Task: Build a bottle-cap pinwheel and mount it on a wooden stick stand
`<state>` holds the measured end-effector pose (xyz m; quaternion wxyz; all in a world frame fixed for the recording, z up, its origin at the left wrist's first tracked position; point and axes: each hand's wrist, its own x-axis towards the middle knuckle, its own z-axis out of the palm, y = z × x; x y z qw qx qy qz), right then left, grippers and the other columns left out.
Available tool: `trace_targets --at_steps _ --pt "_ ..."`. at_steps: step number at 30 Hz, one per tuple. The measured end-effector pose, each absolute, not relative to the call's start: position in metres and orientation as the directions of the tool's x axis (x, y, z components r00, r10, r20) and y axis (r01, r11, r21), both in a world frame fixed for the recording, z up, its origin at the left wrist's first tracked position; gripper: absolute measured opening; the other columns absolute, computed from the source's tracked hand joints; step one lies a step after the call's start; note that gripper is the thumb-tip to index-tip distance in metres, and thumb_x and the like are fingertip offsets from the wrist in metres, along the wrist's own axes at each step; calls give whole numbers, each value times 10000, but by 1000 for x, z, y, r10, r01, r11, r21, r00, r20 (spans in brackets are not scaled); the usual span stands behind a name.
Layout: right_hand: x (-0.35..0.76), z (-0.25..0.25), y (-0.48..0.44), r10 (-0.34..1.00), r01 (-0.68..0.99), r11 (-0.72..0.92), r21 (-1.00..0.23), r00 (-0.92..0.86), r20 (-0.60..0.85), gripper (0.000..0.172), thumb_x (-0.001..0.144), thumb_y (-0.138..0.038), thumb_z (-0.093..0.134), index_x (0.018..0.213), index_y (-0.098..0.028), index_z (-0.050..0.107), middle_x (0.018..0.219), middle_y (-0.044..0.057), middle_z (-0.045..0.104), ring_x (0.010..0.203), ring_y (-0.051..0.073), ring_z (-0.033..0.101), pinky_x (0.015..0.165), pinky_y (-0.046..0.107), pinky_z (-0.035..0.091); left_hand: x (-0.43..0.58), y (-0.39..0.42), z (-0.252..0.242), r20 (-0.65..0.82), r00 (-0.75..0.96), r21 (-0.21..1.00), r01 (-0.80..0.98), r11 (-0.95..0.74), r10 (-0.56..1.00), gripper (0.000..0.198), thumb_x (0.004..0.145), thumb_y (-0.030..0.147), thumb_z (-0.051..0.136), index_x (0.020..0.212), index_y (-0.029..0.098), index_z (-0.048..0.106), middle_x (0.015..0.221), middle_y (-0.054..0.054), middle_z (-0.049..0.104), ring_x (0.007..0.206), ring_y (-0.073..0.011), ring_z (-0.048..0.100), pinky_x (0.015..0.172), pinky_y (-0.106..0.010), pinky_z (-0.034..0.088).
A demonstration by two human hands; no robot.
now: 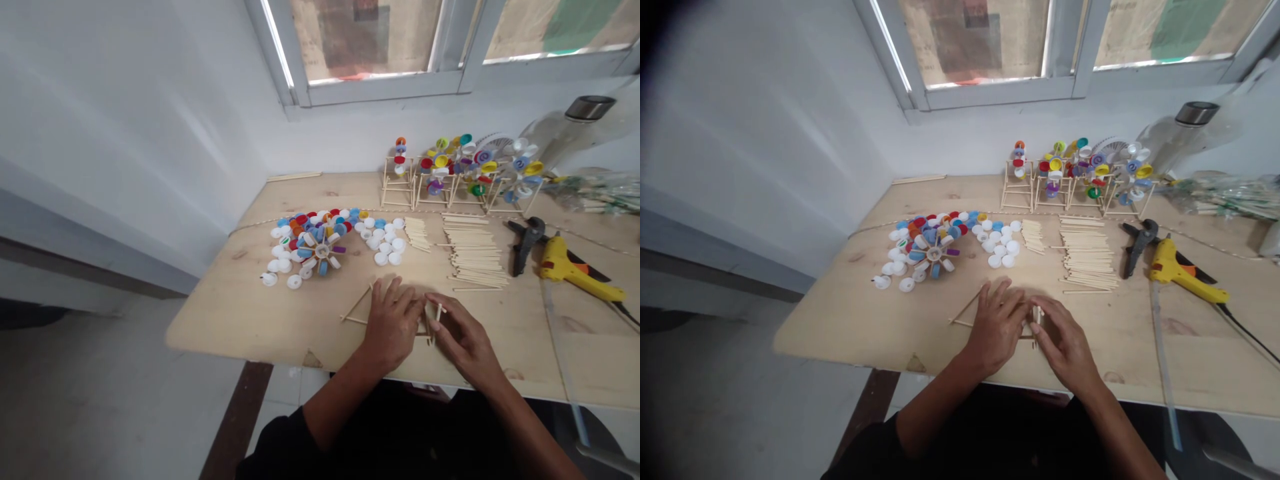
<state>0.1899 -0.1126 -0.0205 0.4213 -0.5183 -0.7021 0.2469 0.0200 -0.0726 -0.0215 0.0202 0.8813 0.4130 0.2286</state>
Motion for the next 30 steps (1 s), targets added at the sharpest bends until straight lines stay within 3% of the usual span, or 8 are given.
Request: trace_targets --at_steps 9,14,20,30 --pt "189 -19 -113 934 539 344 -769 -108 341 403 900 -284 544 1301 -291 504 1273 78 596 1192 230 541 1015 438 430 18 -71 -19 366 548 232 729 -644 752 320 905 233 495 1207 274 593 1290 -30 613 1294 -309 436 1075 -612 277" --pt "189 -19 -113 937 543 335 -770 -108 331 409 902 -290 543 1308 -302 497 1268 70 600 1196 224 535 1008 432 437 -3 -69 -11 317 438 264 811 -522 841 428 901 198 468 1326 237 494 1335 -58 586 1318 -275 417 1104 -560 266" --pt "190 -21 -113 949 563 301 -770 -95 301 407 907 -323 527 1313 -295 507 1284 76 595 1213 240 529 1012 447 436 -31 -77 -17 273 359 219 880 -421 893 413 893 198 476 1304 189 515 1333 -85 589 1283 -271 458 1093 -529 290" --pt "189 -19 -113 942 551 316 -772 -87 323 390 903 -318 534 1292 -304 520 1271 64 603 1188 232 549 994 434 453 -57 -81 -26 289 453 196 834 -516 843 470 847 77 458 1297 180 542 1340 -84 589 1287 -245 465 1100 -458 284"
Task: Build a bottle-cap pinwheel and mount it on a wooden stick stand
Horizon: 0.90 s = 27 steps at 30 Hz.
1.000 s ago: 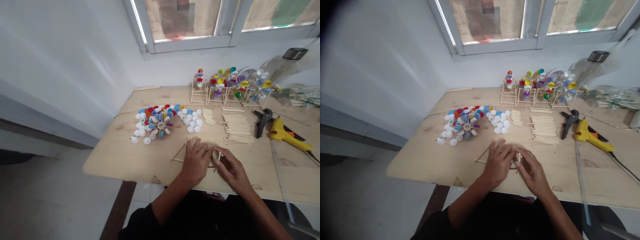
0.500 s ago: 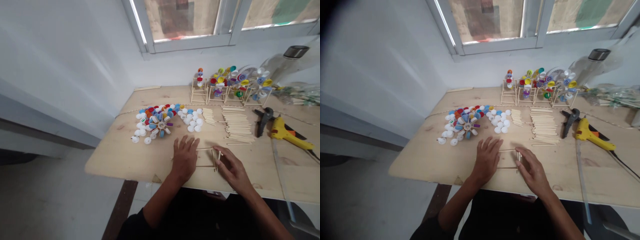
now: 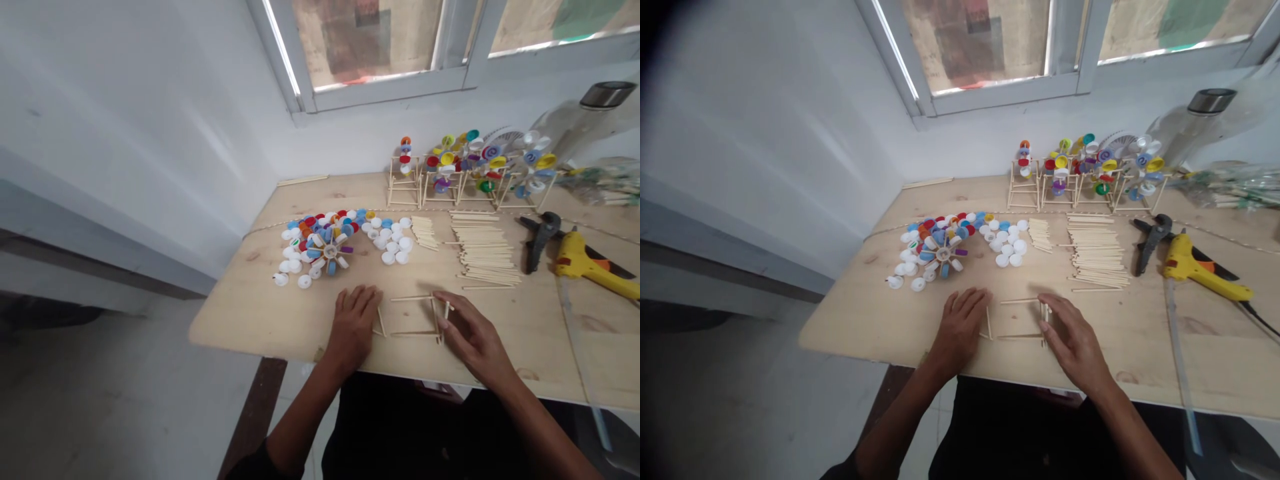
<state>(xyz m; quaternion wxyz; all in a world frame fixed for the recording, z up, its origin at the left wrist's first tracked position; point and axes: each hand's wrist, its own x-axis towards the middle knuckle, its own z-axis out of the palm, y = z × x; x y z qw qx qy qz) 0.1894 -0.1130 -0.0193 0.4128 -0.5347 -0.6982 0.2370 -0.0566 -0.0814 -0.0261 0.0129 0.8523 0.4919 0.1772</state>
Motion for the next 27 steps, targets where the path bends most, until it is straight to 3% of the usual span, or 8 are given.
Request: trace_targets --at_steps 6,12,27 --pt "189 -18 -113 949 538 302 -787 -89 303 388 906 -307 532 1294 -307 513 1282 61 593 1192 224 541 1009 434 436 -45 -86 -15 392 471 307 743 -595 790 359 896 132 429 1219 164 580 1296 -79 617 1294 -241 448 1115 -487 247" --pt "188 -16 -113 951 518 296 -802 -81 298 384 903 -315 538 1286 -292 528 1278 67 599 1197 227 542 1007 425 441 -28 -88 -12 422 529 332 665 -669 736 180 877 200 532 1007 217 656 1038 -40 707 1108 -208 555 1090 -467 288" --pt "189 -15 -113 951 521 296 -801 -84 296 385 902 -305 543 1286 -286 526 1281 73 593 1200 226 535 1011 424 436 -25 -82 -10 396 442 352 737 -577 805 189 861 156 530 1011 201 635 1036 -48 700 1101 -212 564 1085 -481 284"
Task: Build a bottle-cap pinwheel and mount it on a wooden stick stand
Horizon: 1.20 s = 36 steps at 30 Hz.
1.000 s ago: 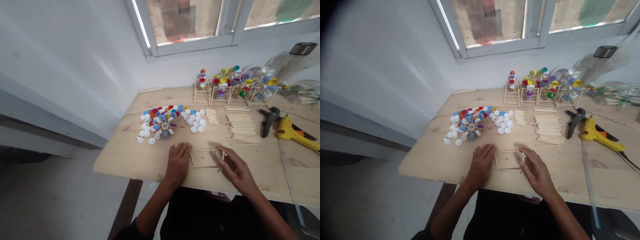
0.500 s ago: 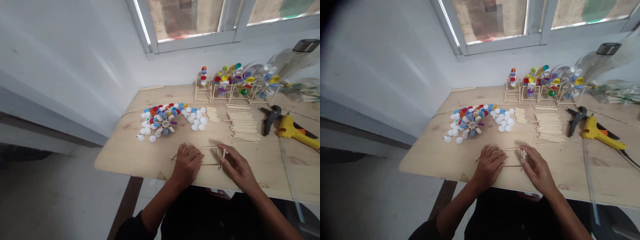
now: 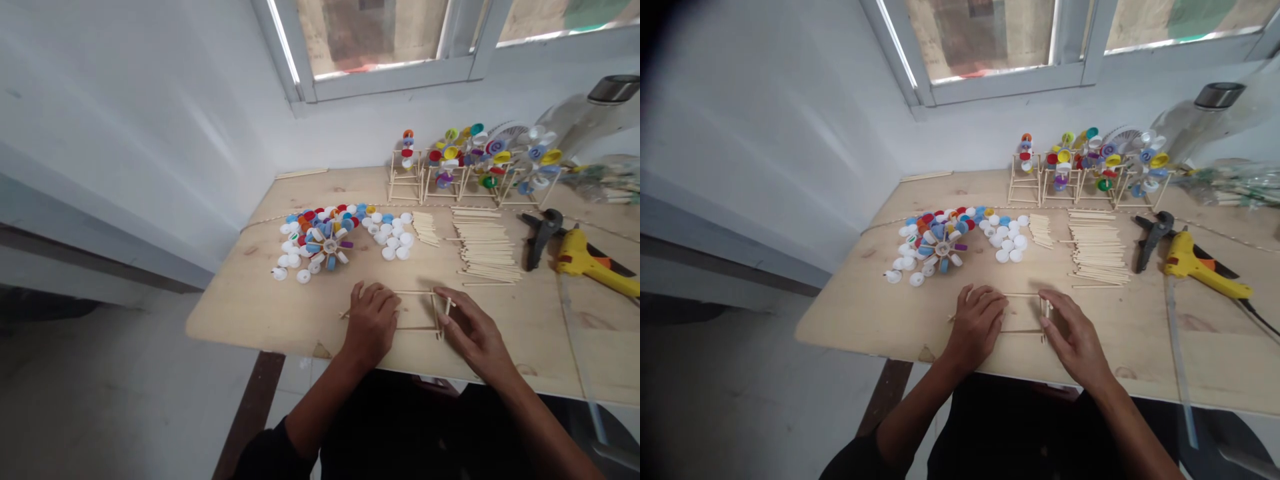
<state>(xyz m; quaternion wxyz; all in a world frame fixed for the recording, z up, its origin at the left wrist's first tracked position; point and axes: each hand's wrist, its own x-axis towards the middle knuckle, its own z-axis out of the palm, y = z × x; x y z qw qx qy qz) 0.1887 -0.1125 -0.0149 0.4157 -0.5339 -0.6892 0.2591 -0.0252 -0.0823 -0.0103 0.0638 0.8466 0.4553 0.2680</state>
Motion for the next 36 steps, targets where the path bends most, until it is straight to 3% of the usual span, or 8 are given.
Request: trace_targets --at_steps 5,11,20,36 --pt "189 -15 -113 954 531 289 -796 -88 288 395 906 -322 531 1299 -286 521 1277 79 596 1199 237 539 1017 448 429 -22 -91 -9 369 399 298 805 -513 840 318 894 187 477 1196 171 576 1270 -97 624 1291 -270 451 1114 -553 242" --pt "189 -17 -113 949 537 301 -788 -83 305 393 903 -339 534 1291 -273 532 1270 89 601 1181 237 553 1009 434 436 12 -104 -11 282 508 226 789 -571 813 456 937 314 423 1355 136 461 1451 -109 470 1388 -276 339 1151 -555 209" --pt "190 -20 -111 942 518 324 -791 -101 320 399 899 -319 547 1295 -279 518 1266 83 600 1181 236 548 1014 429 424 33 -104 -24 256 472 228 819 -527 844 502 964 281 352 1422 76 358 1504 -114 391 1421 -245 280 1166 -473 253" --pt "190 -19 -111 947 530 311 -789 -107 302 414 897 -317 542 1308 -279 511 1273 89 594 1201 244 535 1018 440 427 35 -106 -30 246 481 172 833 -527 841 485 960 275 371 1414 103 380 1496 -110 406 1423 -255 273 1155 -477 283"
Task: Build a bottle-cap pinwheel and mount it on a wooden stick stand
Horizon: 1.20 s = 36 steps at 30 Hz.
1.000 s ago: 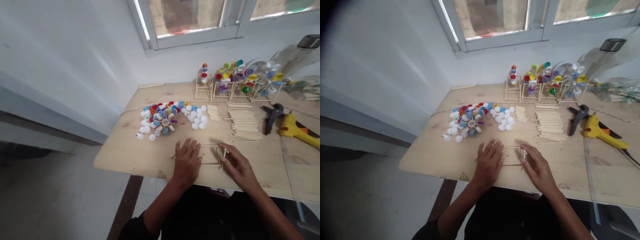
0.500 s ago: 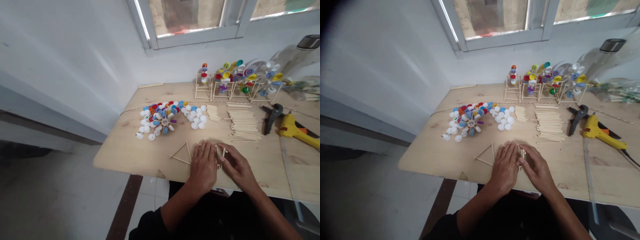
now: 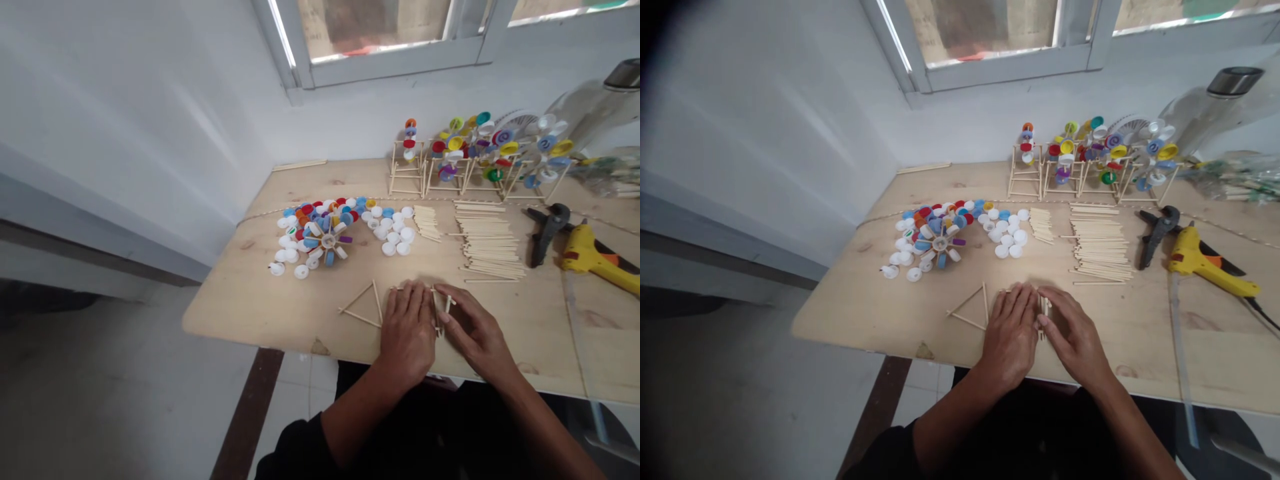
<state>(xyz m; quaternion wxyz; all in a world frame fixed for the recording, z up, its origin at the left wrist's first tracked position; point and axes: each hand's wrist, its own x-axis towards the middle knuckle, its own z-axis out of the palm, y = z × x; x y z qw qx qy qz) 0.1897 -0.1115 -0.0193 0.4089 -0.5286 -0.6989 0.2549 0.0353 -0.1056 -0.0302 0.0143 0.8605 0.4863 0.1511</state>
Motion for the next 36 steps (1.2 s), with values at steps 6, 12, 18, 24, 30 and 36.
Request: trace_targets --at_steps 6,12,18,24,30,36 --pt "190 -19 -112 946 524 316 -791 -109 306 405 897 -301 544 1301 -288 514 1276 82 591 1200 237 534 1017 438 427 36 -106 -27 245 467 202 833 -516 850 474 975 279 326 1410 103 392 1491 -90 419 1415 -245 293 1166 -467 257" --pt "190 -19 -112 952 542 298 -786 -110 286 411 896 -340 540 1302 -280 515 1278 90 593 1200 253 536 1021 450 419 35 -106 -26 247 466 220 827 -518 850 471 969 283 343 1399 102 411 1488 -100 421 1410 -260 300 1159 -475 265" --pt "191 -20 -112 954 527 294 -797 -115 276 406 900 -313 542 1303 -294 502 1286 82 582 1217 244 518 1036 440 401 35 -106 -25 238 471 212 829 -518 850 471 964 289 355 1393 103 419 1481 -103 430 1408 -261 302 1161 -470 263" --pt "191 -21 -112 954 532 296 -793 -117 277 403 900 -320 540 1300 -295 502 1279 76 589 1212 242 520 1033 434 399 35 -105 -24 247 474 203 827 -524 845 468 964 282 361 1392 103 418 1479 -109 432 1404 -261 311 1154 -476 269" --pt "193 -25 -111 950 543 303 -783 -103 296 398 895 -337 547 1288 -283 509 1285 83 587 1206 243 529 1033 443 405 36 -107 -26 280 463 190 832 -521 841 466 962 278 356 1396 116 409 1489 -96 419 1413 -260 295 1151 -476 279" --pt "192 -25 -112 937 559 328 -762 -91 336 393 899 -357 527 1283 -271 529 1256 82 616 1185 243 557 1000 427 447 15 -110 -14 453 352 318 794 -518 819 370 906 158 416 1253 175 545 1358 -78 560 1350 -257 387 1116 -461 344"
